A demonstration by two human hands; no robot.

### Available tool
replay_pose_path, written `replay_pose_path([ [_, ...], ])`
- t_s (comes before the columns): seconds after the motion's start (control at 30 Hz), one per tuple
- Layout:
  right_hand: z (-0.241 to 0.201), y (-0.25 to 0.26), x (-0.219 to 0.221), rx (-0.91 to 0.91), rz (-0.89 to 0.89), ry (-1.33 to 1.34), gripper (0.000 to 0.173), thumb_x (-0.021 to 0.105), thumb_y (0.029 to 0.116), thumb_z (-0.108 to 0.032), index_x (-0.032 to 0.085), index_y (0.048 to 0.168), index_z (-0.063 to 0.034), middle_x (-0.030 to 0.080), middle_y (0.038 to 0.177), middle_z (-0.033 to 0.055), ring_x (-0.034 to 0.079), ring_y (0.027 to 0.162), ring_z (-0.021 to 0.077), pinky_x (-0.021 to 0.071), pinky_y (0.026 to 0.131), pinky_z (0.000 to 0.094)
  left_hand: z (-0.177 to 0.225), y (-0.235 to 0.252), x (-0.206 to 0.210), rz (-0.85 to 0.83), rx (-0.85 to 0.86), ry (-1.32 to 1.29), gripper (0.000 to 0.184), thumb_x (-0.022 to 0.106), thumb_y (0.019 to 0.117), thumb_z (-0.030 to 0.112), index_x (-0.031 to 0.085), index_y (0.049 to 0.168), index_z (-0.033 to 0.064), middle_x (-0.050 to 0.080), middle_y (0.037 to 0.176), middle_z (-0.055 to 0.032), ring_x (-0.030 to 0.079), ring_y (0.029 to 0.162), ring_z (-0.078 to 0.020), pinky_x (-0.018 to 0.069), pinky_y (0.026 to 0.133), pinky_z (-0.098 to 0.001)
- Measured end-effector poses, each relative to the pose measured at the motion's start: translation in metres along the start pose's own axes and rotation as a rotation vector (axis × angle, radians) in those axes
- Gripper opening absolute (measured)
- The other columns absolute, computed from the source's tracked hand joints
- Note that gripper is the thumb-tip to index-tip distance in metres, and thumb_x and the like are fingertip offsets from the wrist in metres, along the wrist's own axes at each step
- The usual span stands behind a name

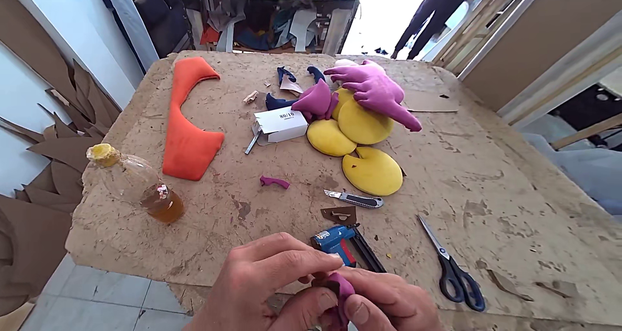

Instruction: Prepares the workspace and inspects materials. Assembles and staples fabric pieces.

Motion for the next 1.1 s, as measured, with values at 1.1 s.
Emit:
replay_pose_path([
  [1.1, 0.012, -0.012, -0.014, 0.166, -0.059, -0.127, 0.024, 0.061, 0.1043, -0.021, 0.071, 0.113, -0.0005, 0.070, 0.088, 0.0033, 0.065, 0.068, 0.0028, 0.0579, 0.057, 0.0184, -0.051, -0.001, 0.025, -0.274, -0.632, -0.544, 0.016, 0.070, 0.0960, 0.019, 0.075, 0.087, 0.0067, 0.071, 0.074, 0.0021, 0.066, 0.065, -0.0017, 0.0566, 0.061, -0.0178],
])
Point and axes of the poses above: each hand's wrist, its own y-axis towards the middle knuckle, its own x-axis out of the palm, z = x × y, the point moved 7 cm from there along y, towards the middle knuckle
